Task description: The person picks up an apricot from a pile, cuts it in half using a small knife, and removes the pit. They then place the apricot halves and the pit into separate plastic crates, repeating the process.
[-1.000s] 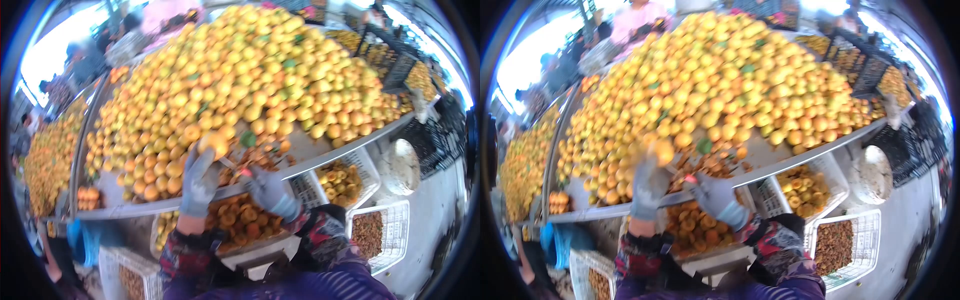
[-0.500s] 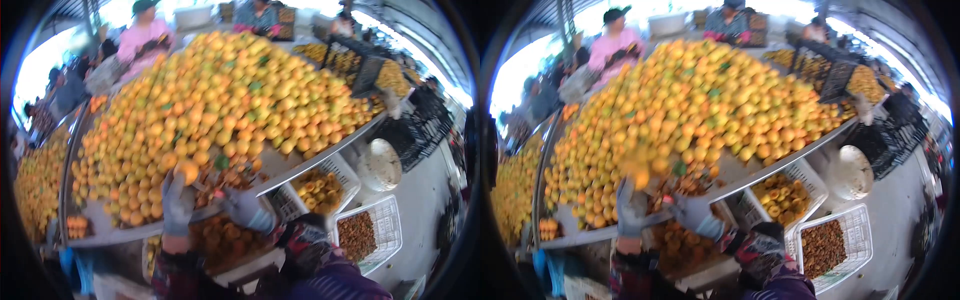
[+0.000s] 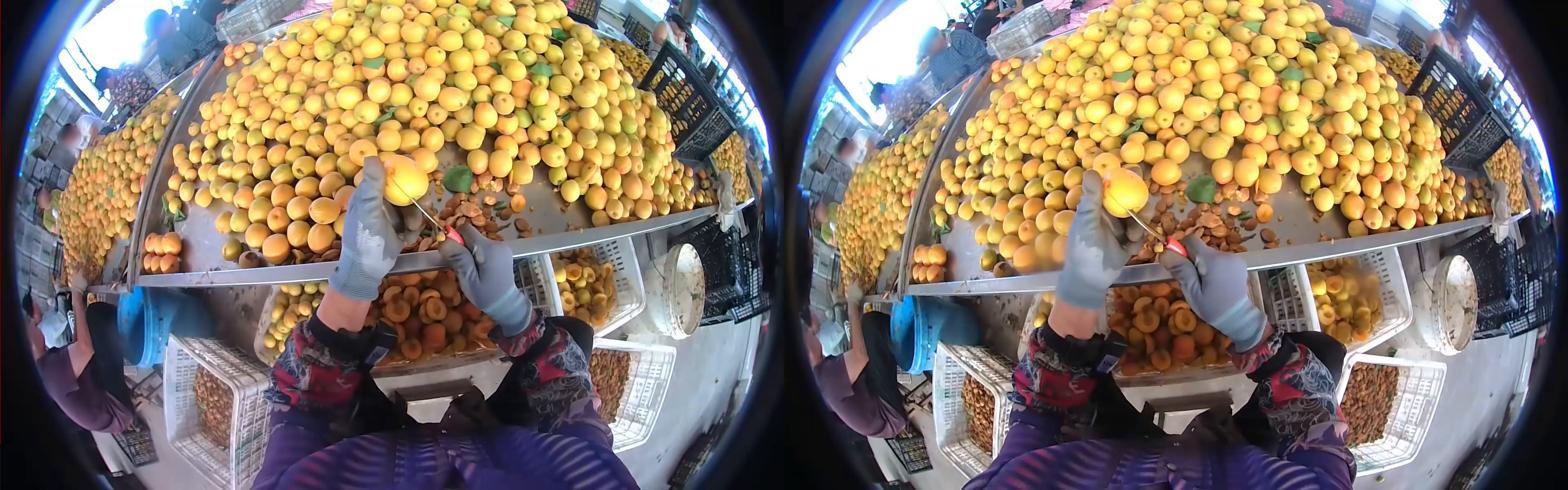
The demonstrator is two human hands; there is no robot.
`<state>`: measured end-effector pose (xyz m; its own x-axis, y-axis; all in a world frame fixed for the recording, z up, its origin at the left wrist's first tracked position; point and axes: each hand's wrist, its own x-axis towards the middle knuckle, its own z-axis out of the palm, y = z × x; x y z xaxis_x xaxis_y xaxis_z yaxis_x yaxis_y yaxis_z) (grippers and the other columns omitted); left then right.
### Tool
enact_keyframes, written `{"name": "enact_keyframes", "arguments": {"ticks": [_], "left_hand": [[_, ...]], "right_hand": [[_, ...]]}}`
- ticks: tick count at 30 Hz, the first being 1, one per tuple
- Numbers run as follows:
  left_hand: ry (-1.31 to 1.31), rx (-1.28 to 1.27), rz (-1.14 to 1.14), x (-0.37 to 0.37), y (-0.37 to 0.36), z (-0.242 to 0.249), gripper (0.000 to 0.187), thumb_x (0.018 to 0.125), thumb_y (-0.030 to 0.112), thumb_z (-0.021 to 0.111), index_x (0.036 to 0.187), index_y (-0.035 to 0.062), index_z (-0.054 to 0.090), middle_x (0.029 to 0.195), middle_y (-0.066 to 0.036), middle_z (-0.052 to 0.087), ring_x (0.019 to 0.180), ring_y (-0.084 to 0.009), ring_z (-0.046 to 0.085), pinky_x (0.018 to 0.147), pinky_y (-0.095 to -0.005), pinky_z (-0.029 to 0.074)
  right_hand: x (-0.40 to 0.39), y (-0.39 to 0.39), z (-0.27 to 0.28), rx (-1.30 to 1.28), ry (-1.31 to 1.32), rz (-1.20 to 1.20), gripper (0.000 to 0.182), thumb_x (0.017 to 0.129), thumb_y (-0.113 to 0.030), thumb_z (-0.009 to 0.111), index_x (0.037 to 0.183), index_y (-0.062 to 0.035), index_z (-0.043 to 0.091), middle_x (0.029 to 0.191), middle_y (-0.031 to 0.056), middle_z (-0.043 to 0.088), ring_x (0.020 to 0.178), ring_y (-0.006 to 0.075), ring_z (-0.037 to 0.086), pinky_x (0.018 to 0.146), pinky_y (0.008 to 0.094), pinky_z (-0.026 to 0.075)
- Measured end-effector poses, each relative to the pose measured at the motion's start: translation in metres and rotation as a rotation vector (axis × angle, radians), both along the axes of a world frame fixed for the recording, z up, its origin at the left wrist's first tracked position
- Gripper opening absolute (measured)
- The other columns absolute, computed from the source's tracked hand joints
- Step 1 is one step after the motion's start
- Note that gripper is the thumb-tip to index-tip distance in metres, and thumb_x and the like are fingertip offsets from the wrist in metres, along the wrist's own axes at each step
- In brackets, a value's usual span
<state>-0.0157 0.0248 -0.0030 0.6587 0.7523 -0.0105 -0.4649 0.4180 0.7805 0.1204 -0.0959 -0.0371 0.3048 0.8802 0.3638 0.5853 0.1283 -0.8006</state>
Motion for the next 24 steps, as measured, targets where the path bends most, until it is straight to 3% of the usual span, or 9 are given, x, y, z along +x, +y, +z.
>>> {"name": "enact_keyframes", "arguments": {"ticks": [3,5,11,12,14,19,21,22,24], "left_hand": [[-0.048,0.011,0.013,0.013,-0.009,0.001,0.044,0.095,0.046,0.047,0.111,0.0058,0.056,0.097,-0.005,0.064,0.078,-0.0129,0.059,0.06,-0.0254,0.046],[0.024,0.102,0.319,0.026,-0.017,0.006,0.046,0.095,0.049,0.045,0.108,0.0061,0.057,0.089,-0.004,0.065,0.074,-0.0117,0.058,0.055,-0.0238,0.044],[0.039,-0.012,-0.101,-0.002,-0.006,0.009,0.041,0.095,0.039,0.052,0.114,0.0039,0.055,0.092,-0.003,0.064,0.073,-0.0097,0.057,0.056,-0.0239,0.045],[0.039,-0.012,-0.101,0.004,-0.01,0.01,0.041,0.095,0.039,0.052,0.114,0.0039,0.055,0.092,-0.003,0.064,0.073,-0.0097,0.057,0.056,-0.0239,0.045],[0.016,0.128,0.24,0.024,-0.021,0.013,0.044,0.093,0.044,0.053,0.111,0.0039,0.057,0.091,-0.002,0.064,0.065,-0.0082,0.052,0.053,-0.0222,0.04],[0.088,0.16,0.157,0.012,-0.01,0.003,0.04,0.096,0.039,0.049,0.104,0.0009,0.056,0.082,-0.005,0.062,0.059,-0.0111,0.052,0.051,-0.0253,0.043],[0.078,0.155,0.113,0.008,-0.006,0.004,0.04,0.096,0.04,0.048,0.104,0.001,0.056,0.081,-0.005,0.062,0.06,-0.0115,0.053,0.052,-0.0257,0.043],[0.032,0.087,0.146,0.007,-0.003,0.005,0.041,0.096,0.041,0.048,0.103,0.0014,0.056,0.081,-0.005,0.061,0.061,-0.0114,0.053,0.053,-0.0257,0.043],[-0.01,0.027,0.195,0.005,0.005,0.003,0.043,0.095,0.044,0.048,0.101,0.0025,0.056,0.079,-0.004,0.059,0.061,-0.0105,0.051,0.052,-0.0247,0.04]], "right_hand": [[0.0,-0.002,0.001,-0.027,-0.013,-0.031,0.032,0.09,-0.033,0.061,0.079,-0.0041,0.053,0.057,0.0164,0.048,0.052,0.0358,0.052,0.045,0.0358,0.039],[0.0,-0.003,0.001,-0.02,0.008,-0.028,0.032,0.09,-0.033,0.061,0.079,-0.0039,0.053,0.057,0.0166,0.048,0.052,0.0363,0.051,0.045,0.0359,0.039],[0.0,-0.003,0.002,-0.021,-0.006,-0.013,0.032,0.091,-0.033,0.06,0.08,-0.0036,0.053,0.058,0.0173,0.049,0.054,0.0373,0.055,0.046,0.0363,0.04],[0.0,-0.003,0.001,-0.01,-0.003,-0.016,0.032,0.091,-0.033,0.06,0.08,-0.0036,0.053,0.058,0.0175,0.05,0.055,0.0373,0.056,0.046,0.0366,0.04],[0.001,-0.004,0.002,-0.029,-0.01,-0.031,0.032,0.091,-0.033,0.06,0.08,-0.0036,0.053,0.058,0.0175,0.05,0.056,0.0374,0.057,0.046,0.0369,0.04],[0.003,-0.007,0.001,-0.057,0.019,-0.008,0.032,0.092,-0.033,0.057,0.081,-0.0028,0.053,0.059,0.0183,0.049,0.056,0.0381,0.054,0.048,0.037,0.04],[0.008,-0.008,-0.011,-0.023,0.072,0.082,0.028,0.093,-0.03,0.056,0.088,-0.0026,0.056,0.058,0.012,0.051,0.049,0.0262,0.051,0.047,0.0301,0.038],[0.011,-0.012,-0.012,-0.019,0.075,0.084,0.028,0.093,-0.03,0.056,0.088,-0.0026,0.056,0.058,0.012,0.051,0.049,0.0262,0.051,0.047,0.0301,0.038],[0.014,-0.019,-0.012,-0.047,0.861,0.267,0.026,0.094,-0.026,0.055,0.1,-0.0016,0.057,0.062,0.0014,0.053,0.05,0.0092,0.045,0.049,0.0213,0.035]]}}
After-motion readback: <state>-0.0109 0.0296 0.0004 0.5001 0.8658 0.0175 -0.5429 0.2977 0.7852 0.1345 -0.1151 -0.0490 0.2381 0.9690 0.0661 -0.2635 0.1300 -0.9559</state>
